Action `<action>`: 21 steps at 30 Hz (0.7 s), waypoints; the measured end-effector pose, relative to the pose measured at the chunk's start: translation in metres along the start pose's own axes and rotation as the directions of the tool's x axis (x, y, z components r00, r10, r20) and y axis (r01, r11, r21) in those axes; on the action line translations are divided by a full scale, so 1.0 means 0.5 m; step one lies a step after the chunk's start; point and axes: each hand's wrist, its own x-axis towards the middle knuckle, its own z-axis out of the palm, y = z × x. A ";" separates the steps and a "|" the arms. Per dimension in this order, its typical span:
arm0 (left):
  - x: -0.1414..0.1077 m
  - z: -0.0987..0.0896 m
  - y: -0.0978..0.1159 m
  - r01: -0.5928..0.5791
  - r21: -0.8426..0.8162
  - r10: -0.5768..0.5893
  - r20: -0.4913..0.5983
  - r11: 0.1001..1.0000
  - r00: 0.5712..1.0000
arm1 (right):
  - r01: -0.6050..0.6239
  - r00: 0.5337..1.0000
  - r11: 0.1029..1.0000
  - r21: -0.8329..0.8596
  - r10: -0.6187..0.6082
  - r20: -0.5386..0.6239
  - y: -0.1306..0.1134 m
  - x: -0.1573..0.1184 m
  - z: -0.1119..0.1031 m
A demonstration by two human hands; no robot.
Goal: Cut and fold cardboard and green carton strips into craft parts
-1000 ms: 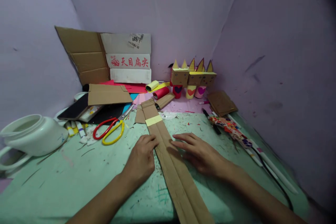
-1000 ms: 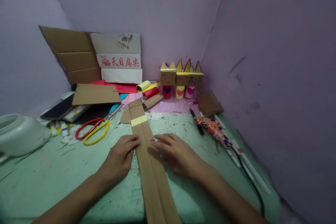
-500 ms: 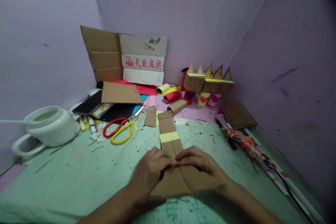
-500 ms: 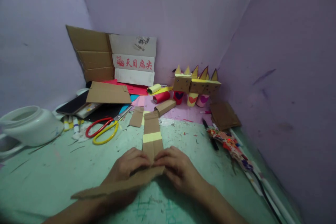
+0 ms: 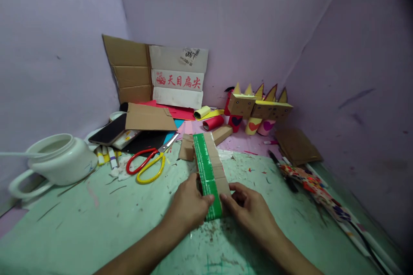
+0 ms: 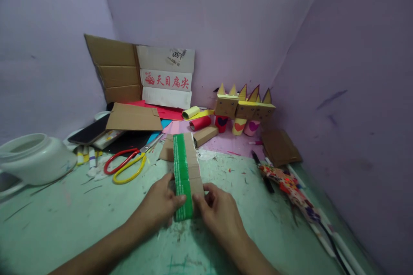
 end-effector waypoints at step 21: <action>0.006 -0.017 -0.008 -0.008 -0.080 -0.007 -0.187 0.997 0.982 | -0.147 0.989 0.979 -0.143 0.146 -0.019 -0.007 0.021 -0.004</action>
